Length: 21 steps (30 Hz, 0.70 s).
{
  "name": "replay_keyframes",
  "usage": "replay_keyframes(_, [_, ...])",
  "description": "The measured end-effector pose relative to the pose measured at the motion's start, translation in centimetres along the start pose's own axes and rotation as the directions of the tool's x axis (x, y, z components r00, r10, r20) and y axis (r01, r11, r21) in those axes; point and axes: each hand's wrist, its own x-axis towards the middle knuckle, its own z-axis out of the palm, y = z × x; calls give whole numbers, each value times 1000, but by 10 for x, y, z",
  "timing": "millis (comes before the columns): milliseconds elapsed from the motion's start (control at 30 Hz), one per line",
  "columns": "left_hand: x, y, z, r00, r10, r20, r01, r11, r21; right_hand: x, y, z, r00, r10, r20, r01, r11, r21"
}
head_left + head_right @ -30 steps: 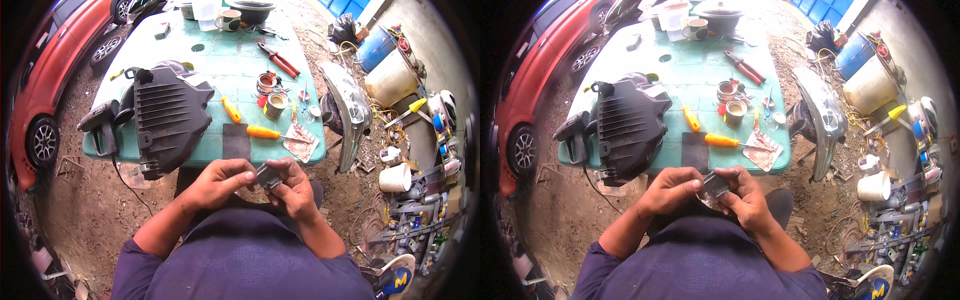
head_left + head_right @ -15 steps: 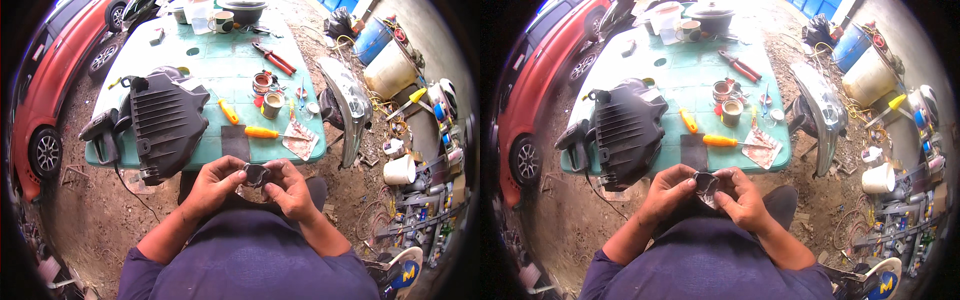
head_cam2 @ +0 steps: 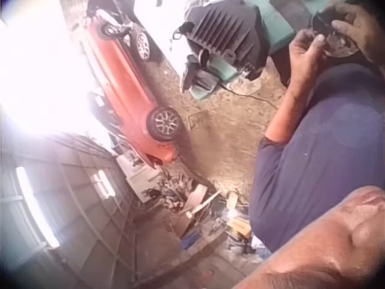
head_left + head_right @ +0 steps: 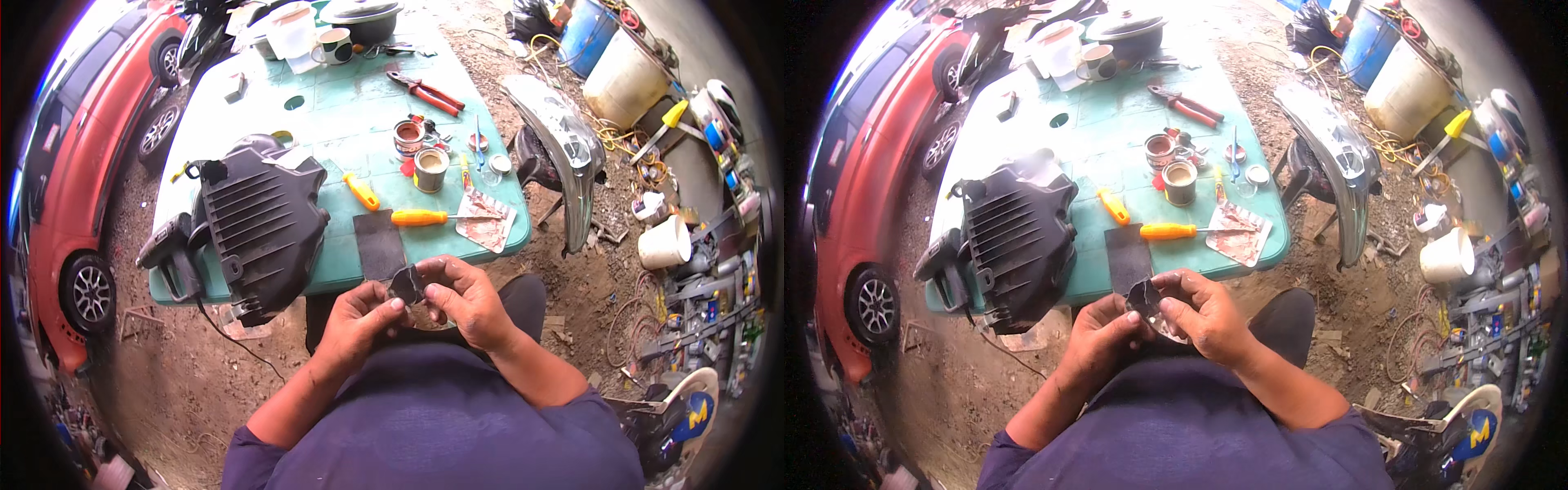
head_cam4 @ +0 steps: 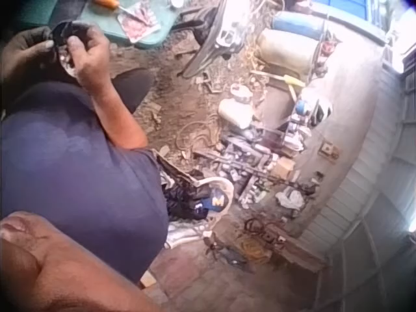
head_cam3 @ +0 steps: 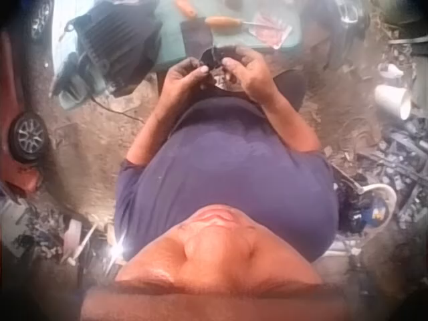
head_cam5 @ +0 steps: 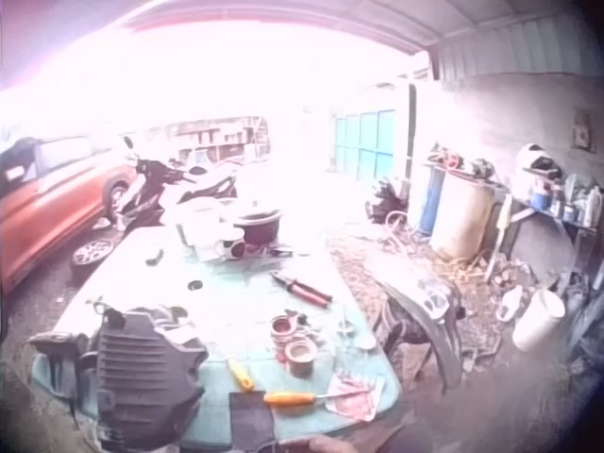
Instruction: Sanding a plastic car intake component by hand with sandpaper.
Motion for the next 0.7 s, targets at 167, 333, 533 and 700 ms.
replay_keyframes(167, [-4, -3, 7, 999, -49, 11, 50, 997, -53, -3, 1, -5, 996, 83, 33, -85, 993, 78])
replay_keyframes(333, [-7, -12, 9, 1000, -6, -24, 6, 1000, -20, -7, 2, 2, 993, -53, 106, 39, 991, 125])
replay_keyframes(533, [-9, -6, 16, 998, -64, 13, 64, 997, 43, -10, -2, 11, 998, 13, 60, -12, 1000, -15])
replay_keyframes(700, [-10, 2, 15, 990, -121, -75, 134, 966, 222, -1, -2, 1, 979, -156, 128, 187, 939, -288])
